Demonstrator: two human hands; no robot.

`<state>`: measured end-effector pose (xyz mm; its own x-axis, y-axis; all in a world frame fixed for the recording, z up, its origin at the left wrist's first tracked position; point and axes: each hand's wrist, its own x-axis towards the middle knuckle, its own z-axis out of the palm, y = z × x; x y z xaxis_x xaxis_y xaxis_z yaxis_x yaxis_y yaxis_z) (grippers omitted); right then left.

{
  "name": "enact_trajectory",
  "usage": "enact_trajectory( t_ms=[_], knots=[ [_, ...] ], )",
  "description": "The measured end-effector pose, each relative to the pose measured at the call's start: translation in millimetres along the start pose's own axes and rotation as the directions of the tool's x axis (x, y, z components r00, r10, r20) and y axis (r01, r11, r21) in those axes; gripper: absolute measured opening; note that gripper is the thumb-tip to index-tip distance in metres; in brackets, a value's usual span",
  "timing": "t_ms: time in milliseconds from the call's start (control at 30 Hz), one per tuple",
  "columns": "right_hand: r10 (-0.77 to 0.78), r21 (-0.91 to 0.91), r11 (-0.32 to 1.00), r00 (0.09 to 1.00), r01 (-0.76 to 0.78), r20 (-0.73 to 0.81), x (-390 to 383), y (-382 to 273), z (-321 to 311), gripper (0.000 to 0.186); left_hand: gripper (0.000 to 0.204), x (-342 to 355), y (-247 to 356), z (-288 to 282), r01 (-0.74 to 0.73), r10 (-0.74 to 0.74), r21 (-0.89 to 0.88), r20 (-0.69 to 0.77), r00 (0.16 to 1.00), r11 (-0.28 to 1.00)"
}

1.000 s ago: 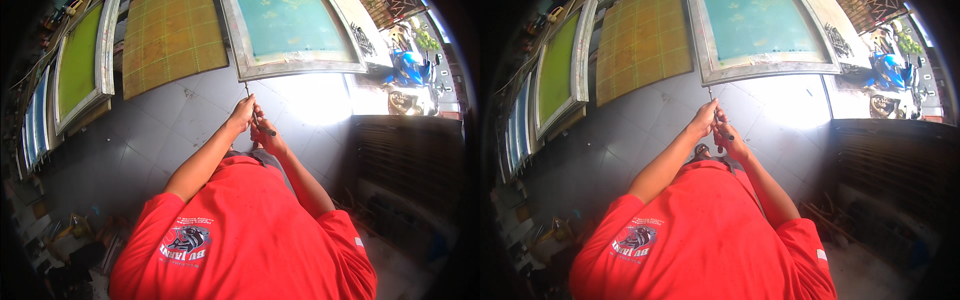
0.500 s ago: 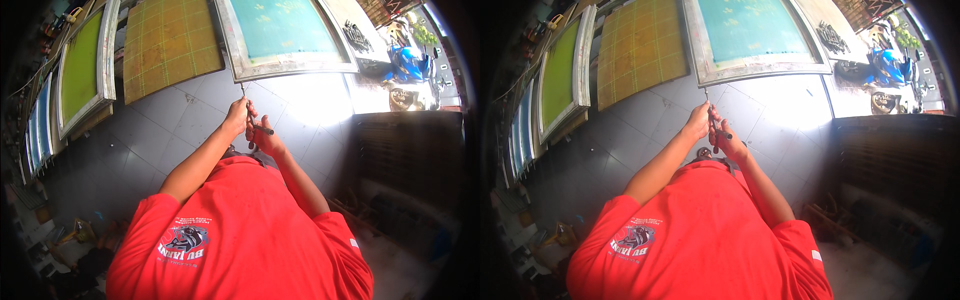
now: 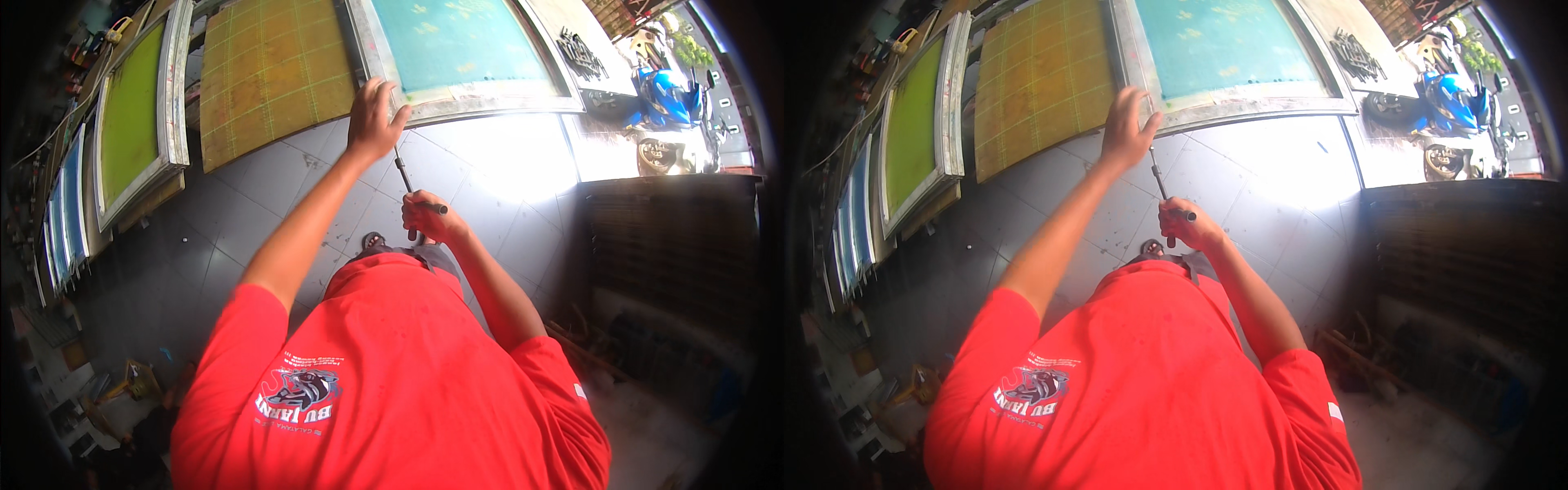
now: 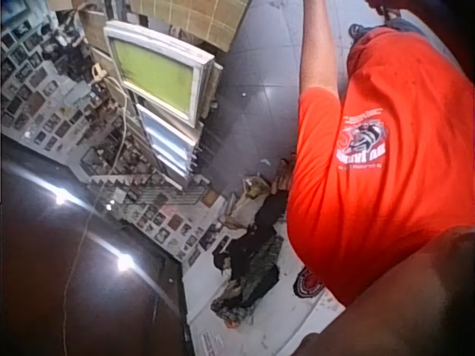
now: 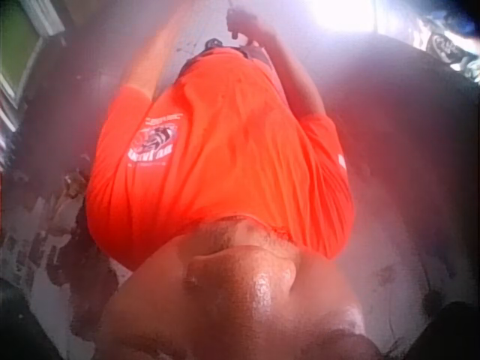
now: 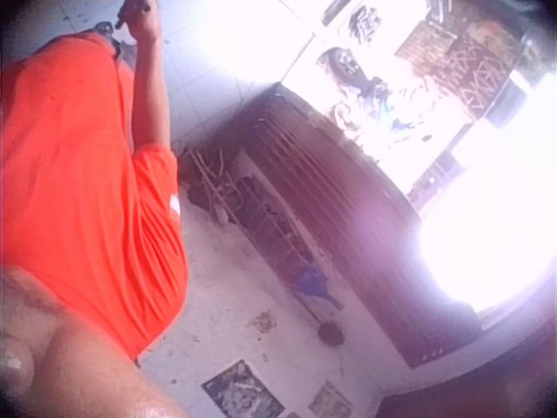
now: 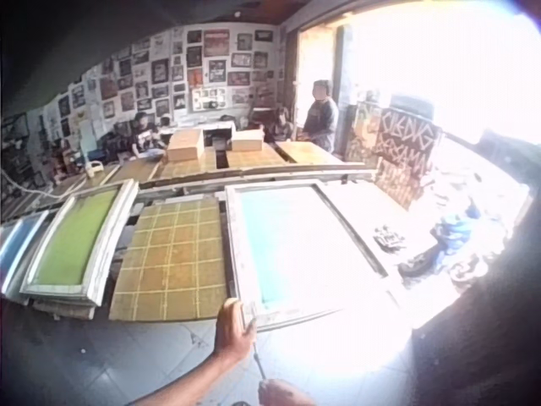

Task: The person uses a multi-socket tool to tighten bolts on several screen printing frames arranged on a production table.

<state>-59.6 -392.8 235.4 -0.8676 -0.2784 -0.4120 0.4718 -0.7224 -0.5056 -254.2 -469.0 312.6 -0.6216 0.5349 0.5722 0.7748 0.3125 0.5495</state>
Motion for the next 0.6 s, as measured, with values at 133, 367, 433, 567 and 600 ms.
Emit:
enact_trajectory(
  t_ms=[133, 367, 433, 567, 600],
  knots=[
    [-0.092, -0.095, 0.992, 0.992, 0.083, -0.090, -2, 4, 6, 0.027, 0.060, 46, -34, 33, -0.286, 0.178, 0.218, 0.410, 0.894, 0.933],
    [-0.231, -0.215, 0.958, 0.952, 0.188, -0.200, -2, 10, 22, 0.026, 0.056, 72, -20, 52, -0.408, 0.135, 0.145, 0.800, 0.584, 0.901],
    [-0.333, -0.407, 0.882, 0.925, 0.236, -0.184, -8, 9, 34, 0.027, 0.053, 70, -18, 47, -0.479, 0.241, 0.044, 0.821, 0.517, 0.877],
    [-0.139, -0.433, 0.900, 0.922, -0.035, -0.362, -9, -12, 56, 0.034, 0.049, 70, -21, 48, -0.463, 0.254, 0.011, 0.824, 0.507, 0.887],
    [-0.168, -0.544, 0.833, 0.890, -0.103, -0.424, -9, -15, 60, 0.034, 0.050, 72, -20, 50, -0.464, 0.277, -0.009, 0.812, 0.514, 0.886]
  ],
)
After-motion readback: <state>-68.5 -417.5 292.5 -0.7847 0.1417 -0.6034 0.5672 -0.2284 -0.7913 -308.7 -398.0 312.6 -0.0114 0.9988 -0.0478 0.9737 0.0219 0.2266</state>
